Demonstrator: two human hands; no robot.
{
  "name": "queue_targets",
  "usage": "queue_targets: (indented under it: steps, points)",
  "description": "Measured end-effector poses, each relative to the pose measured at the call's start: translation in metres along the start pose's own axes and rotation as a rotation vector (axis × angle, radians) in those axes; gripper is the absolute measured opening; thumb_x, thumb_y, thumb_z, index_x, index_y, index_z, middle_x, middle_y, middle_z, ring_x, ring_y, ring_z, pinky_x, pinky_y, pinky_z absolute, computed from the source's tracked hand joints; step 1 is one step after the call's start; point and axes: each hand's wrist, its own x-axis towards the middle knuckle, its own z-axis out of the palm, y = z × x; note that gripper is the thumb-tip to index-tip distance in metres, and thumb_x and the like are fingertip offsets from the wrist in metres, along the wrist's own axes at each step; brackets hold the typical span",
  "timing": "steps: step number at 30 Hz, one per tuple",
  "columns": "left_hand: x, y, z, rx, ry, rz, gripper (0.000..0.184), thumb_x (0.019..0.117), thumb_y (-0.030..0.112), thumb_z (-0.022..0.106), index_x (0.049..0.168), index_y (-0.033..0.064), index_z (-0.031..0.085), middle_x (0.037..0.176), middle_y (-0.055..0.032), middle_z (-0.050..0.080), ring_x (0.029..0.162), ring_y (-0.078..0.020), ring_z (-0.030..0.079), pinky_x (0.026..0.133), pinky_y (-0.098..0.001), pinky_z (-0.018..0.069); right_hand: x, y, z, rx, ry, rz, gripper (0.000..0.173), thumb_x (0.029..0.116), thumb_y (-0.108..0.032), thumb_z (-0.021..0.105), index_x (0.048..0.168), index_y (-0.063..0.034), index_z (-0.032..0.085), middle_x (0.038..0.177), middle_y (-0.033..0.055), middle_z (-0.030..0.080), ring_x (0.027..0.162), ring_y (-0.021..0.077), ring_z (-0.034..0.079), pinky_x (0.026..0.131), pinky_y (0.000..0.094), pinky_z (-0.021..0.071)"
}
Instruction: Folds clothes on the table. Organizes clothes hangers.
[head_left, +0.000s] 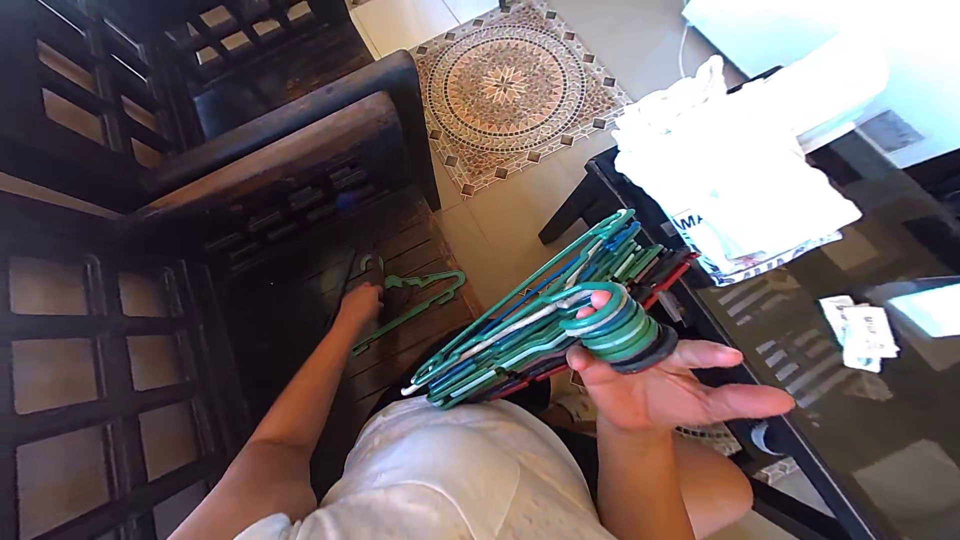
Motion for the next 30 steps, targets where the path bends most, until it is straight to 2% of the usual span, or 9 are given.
queue_targets:
  steps: [7,13,16,19,21,23,25,27,30]
  points:
    - [-0.001,-0.006,0.037,-0.085,0.306,-0.106,0.041,0.1069,0.017,0.053,0.14,-0.0057,0.053,0.139,-0.0319,0.056,0.135,-0.048,0.049,0.11,-0.0617,0.0381,-0.005,-0.003,0.001,0.017,0.008,0.003,0.059,0.0866,-0.058,0.065,0.135,-0.0257,0.069,0.149,0.01,0.056,0.133,0.0319,0.058,0.104,0.0481,0.0538]
    - [-0.011,-0.01,-0.007,-0.213,0.445,-0.204,0.042,0.1036,0.008,0.05,0.144,-0.0034,0.047,0.139,-0.0344,0.053,0.123,-0.0516,0.058,0.1,-0.0642,0.0486,-0.008,-0.004,0.0,0.004,-0.001,-0.028,0.06,0.0874,-0.059,0.063,0.137,-0.0275,0.068,0.15,0.01,0.055,0.134,0.0328,0.057,0.106,0.0484,0.0527]
    - [-0.031,-0.007,-0.052,-0.344,0.551,-0.245,0.038,0.1088,0.013,0.044,0.138,-0.0106,0.052,0.137,-0.0383,0.053,0.125,-0.0558,0.055,0.102,-0.0699,0.0438,-0.009,-0.007,0.003,0.016,0.035,-0.033,0.056,0.0865,-0.056,0.066,0.134,-0.0264,0.07,0.149,0.0108,0.056,0.134,0.0336,0.056,0.106,0.049,0.0526]
    - [-0.047,-0.009,-0.09,-0.679,0.562,-0.261,0.041,0.1072,0.008,0.045,0.145,-0.0074,0.044,0.13,-0.032,0.062,0.117,-0.0442,0.065,0.101,-0.0604,0.0501,-0.008,-0.007,0.005,0.006,0.035,-0.03,0.056,0.0862,-0.056,0.066,0.133,-0.0256,0.071,0.147,0.0106,0.057,0.133,0.0332,0.057,0.105,0.0494,0.0528]
    - [-0.06,-0.003,-0.102,-0.939,0.579,-0.234,0.045,0.1074,0.007,0.042,0.15,-0.004,0.031,0.123,-0.0244,0.063,0.096,-0.0267,0.071,0.087,-0.043,0.0584,-0.007,-0.007,0.006,0.005,0.038,-0.031,0.057,0.0859,-0.057,0.066,0.134,-0.0267,0.07,0.147,0.0103,0.057,0.134,0.033,0.056,0.105,0.0493,0.0526]
    - [-0.076,0.008,-0.108,-1.287,0.526,-0.159,0.045,0.1085,0.009,0.045,0.15,0.005,0.028,0.108,-0.0113,0.061,0.077,-0.0116,0.065,0.071,-0.0279,0.0567,-0.007,-0.007,0.005,0.025,0.035,-0.032,0.057,0.086,-0.056,0.067,0.134,-0.0259,0.07,0.149,0.0108,0.056,0.136,0.0336,0.054,0.107,0.0499,0.0515]
    - [-0.094,0.02,-0.112,-1.738,0.326,-0.091,0.018,0.1089,0.013,0.04,0.125,0.0134,0.049,0.095,-0.0026,0.064,0.07,-0.0086,0.064,0.065,-0.0235,0.0573,-0.008,-0.007,0.005,0.013,0.039,-0.037,0.056,0.0859,-0.056,0.067,0.133,-0.0254,0.071,0.149,0.0112,0.055,0.136,0.034,0.054,0.106,0.0495,0.0523]
    - [-0.112,0.035,-0.112,-2.032,0.083,-0.013,0.025,0.11,0.021,0.036,0.109,0.0093,0.058,0.088,-0.0027,0.067,0.077,-0.0123,0.069,0.074,-0.0271,0.0607,-0.009,-0.006,0.005,0.0,0.045,-0.042,0.055,0.0859,-0.055,0.068,0.132,-0.0243,0.072,0.15,0.0116,0.055,0.136,0.0337,0.055,0.105,0.0488,0.0532]
    - [-0.115,0.054,-0.094,-2.205,-0.008,0.268,0.028,0.1115,0.017,0.037,0.113,0.0084,0.063,0.095,-0.0051,0.075,0.091,-0.0148,0.075,0.088,-0.0283,0.0616,-0.01,-0.006,0.005,0.002,0.047,-0.045,0.055,0.0853,-0.054,0.069,0.131,-0.0239,0.072,0.148,0.0124,0.056,0.137,0.0336,0.054,0.106,0.0492,0.0521]
